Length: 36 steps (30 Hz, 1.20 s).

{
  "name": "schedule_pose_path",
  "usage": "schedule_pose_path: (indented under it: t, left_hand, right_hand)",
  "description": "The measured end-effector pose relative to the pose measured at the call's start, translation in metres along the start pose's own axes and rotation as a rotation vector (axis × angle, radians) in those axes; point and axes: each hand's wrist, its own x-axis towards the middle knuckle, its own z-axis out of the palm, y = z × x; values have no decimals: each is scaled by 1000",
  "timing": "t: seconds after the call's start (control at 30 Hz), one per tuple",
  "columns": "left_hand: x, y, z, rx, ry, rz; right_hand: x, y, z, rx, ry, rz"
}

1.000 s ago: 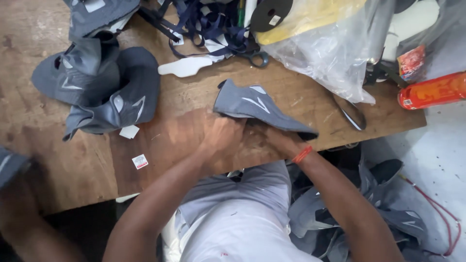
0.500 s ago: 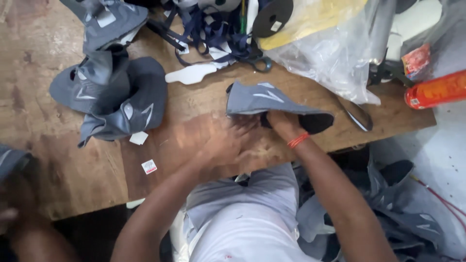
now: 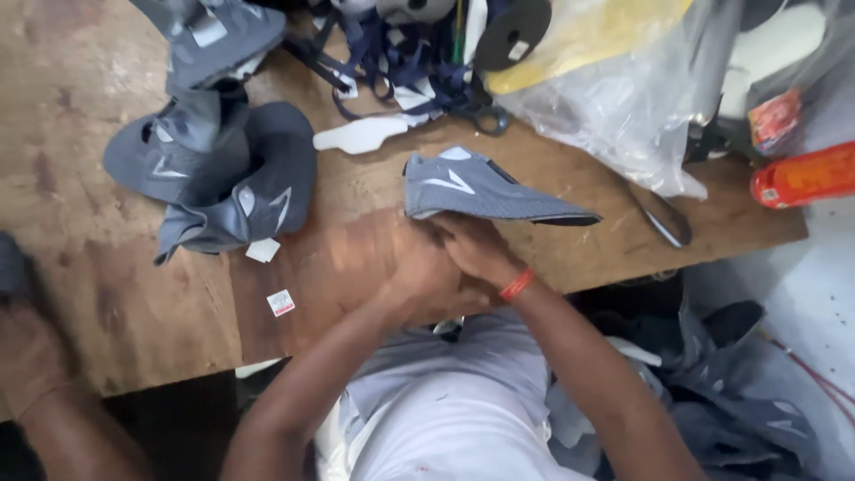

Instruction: Inspecting and organizing fabric shoe upper components on an industrial workbench.

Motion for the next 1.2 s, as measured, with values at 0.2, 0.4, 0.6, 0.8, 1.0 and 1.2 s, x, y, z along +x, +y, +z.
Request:
schedule_pose_path:
  t: [0.2, 0.4, 0.6, 0.8, 1.0, 1.2]
  left_hand:
    - [-25, 55, -34, 317, 558, 226]
    - [33, -13, -33, 676, 731, -280]
    - [74, 51, -50, 459, 657, -111]
    - [70, 85, -84, 220, 665, 600]
    - [-21, -97, -237, 741, 589, -557]
    - [-126, -231, -275, 546, 1192, -711]
  right_hand:
    - [-26, 20, 31, -365, 301, -101]
    - [-44, 8, 27, -252, 167, -243]
    - [-61, -61, 4, -292, -1, -424]
    - [-54, -67, 3, -344, 121, -403]
    - [-50, -75, 5, -182, 284, -315]
    - [-49, -76, 4, -182, 258, -260]
